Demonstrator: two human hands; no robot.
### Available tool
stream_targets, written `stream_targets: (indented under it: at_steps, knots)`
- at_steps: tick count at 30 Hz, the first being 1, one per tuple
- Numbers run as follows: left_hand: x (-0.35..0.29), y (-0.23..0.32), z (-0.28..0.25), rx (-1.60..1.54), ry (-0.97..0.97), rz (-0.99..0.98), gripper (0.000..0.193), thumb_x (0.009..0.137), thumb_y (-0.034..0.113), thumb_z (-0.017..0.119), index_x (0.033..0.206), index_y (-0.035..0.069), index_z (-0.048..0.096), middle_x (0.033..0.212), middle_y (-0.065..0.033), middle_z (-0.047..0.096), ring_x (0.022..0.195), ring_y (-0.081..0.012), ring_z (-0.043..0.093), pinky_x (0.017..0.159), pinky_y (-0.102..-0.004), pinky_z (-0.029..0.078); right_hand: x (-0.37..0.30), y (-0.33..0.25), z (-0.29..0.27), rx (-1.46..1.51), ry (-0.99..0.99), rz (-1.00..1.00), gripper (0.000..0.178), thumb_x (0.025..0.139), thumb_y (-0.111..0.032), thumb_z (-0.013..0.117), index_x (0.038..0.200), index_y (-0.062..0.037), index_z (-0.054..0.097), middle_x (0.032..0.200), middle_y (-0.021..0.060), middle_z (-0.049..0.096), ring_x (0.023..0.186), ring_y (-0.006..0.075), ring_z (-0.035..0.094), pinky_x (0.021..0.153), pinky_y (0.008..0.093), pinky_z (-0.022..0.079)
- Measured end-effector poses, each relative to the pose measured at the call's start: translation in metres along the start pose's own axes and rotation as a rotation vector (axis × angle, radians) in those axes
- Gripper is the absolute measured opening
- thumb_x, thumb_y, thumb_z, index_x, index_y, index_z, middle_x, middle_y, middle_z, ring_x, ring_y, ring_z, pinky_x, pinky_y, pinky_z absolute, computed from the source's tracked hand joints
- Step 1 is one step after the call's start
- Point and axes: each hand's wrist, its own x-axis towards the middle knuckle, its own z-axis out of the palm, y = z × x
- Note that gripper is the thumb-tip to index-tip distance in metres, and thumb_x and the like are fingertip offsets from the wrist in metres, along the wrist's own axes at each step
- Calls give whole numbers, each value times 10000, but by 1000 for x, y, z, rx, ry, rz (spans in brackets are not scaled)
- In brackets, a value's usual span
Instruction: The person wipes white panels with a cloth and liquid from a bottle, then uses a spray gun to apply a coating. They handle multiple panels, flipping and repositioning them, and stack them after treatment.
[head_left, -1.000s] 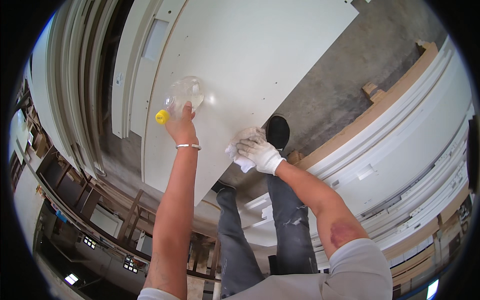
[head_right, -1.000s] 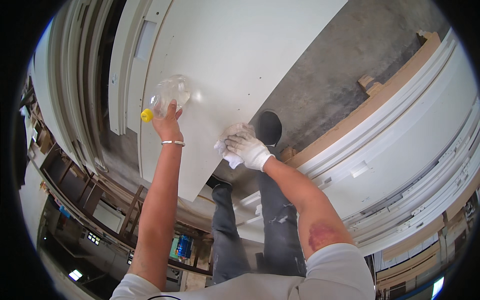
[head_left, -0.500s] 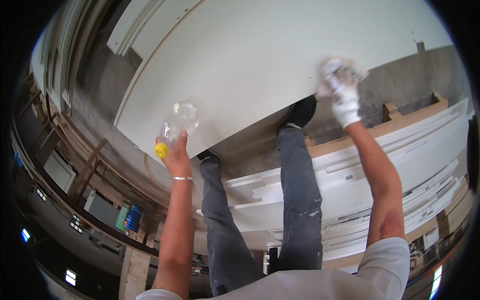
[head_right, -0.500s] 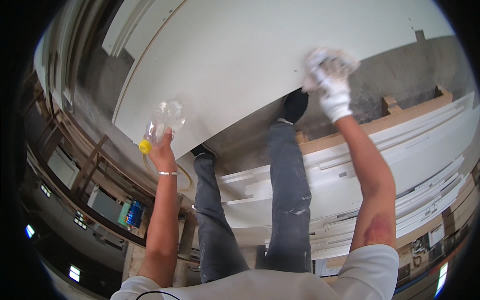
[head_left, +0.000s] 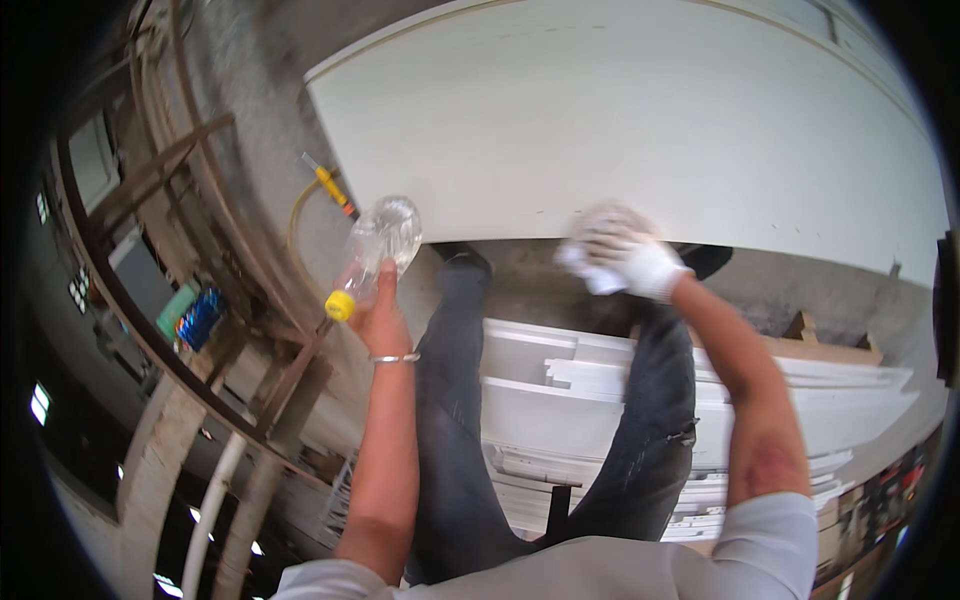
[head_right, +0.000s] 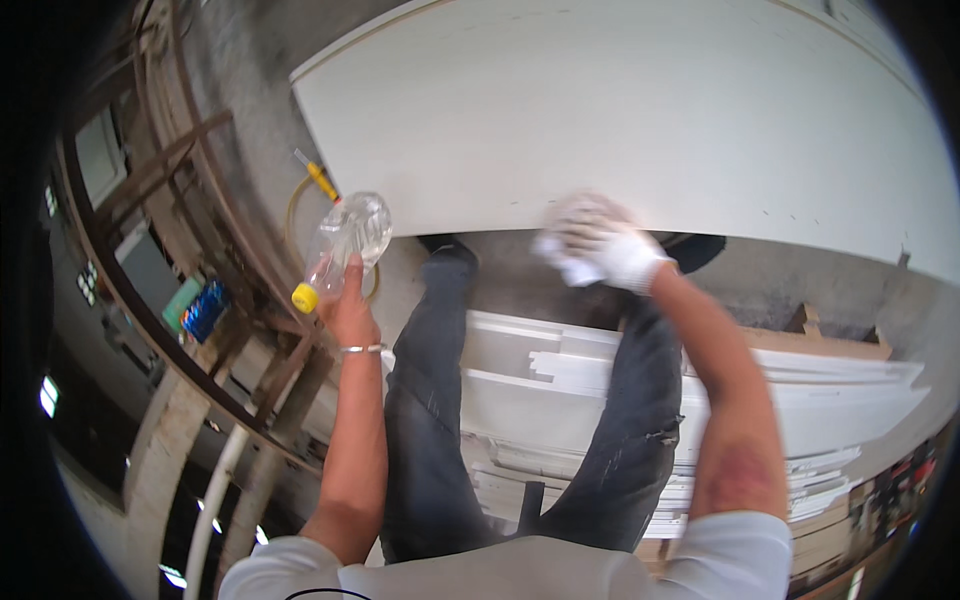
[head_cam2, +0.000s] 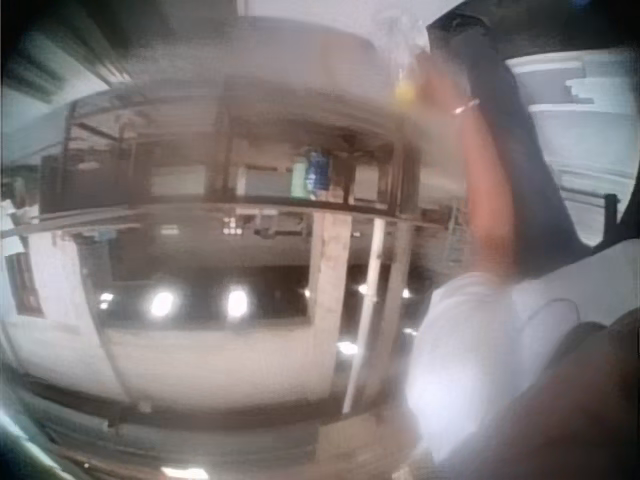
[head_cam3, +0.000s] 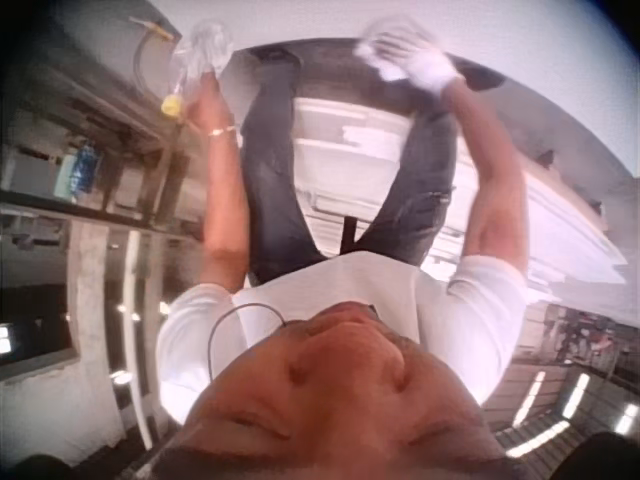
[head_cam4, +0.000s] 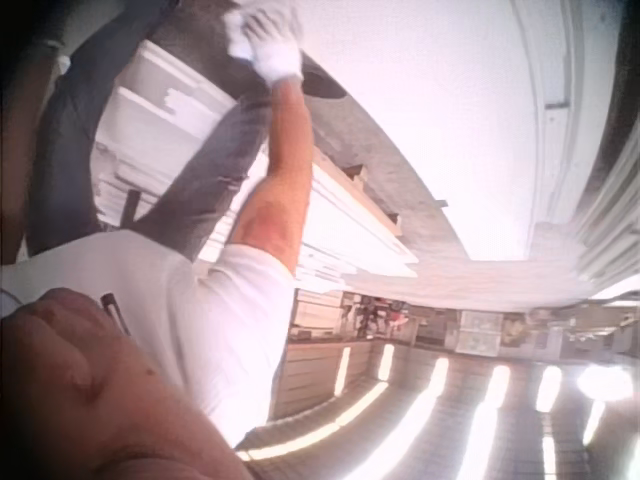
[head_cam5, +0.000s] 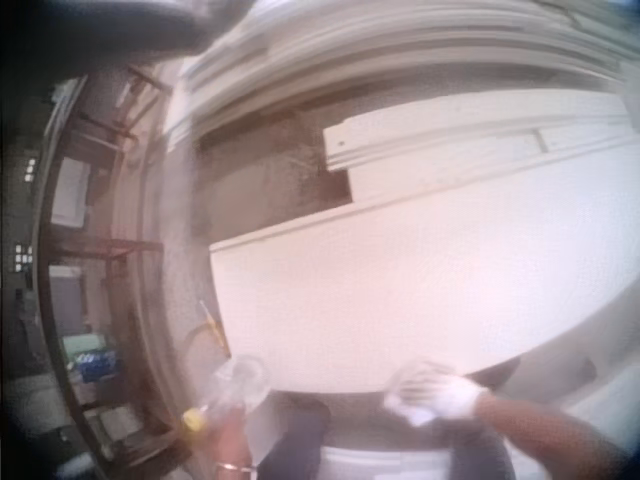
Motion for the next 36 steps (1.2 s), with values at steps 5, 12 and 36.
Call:
stream_targets:
  at_steps: [5,12,36]
  knots:
    - [37,-26,-18,-125,176,-83,503,909,16,757,1349,-71,529,1310,-145,600,1155,-214,597,1014,-344,494,-113,52,-71,-54,-504,220,464,787,-304,682,1224,-163,748,1304,-26,705,1323,168,549,1223,521,282]
    - [98,-62,-74,-206,423,-165,449,926,23,737,1322,-63,543,1325,-145,603,1164,-222,600,1035,-363,488,108,-38,34,-10,-121,-89,361,828,-245,679,1177,-203,757,1339,-35,669,1262,196,577,1182,403,388]
    - [159,-83,-109,-514,600,-461,451,929,31,732,1323,22,514,1365,-129,576,1224,-254,590,1080,-451,480,543,-47,-58,-115,386,-1,411,966,-231,595,1376,-192,594,1232,69,663,1247,311,559,1128,511,388]
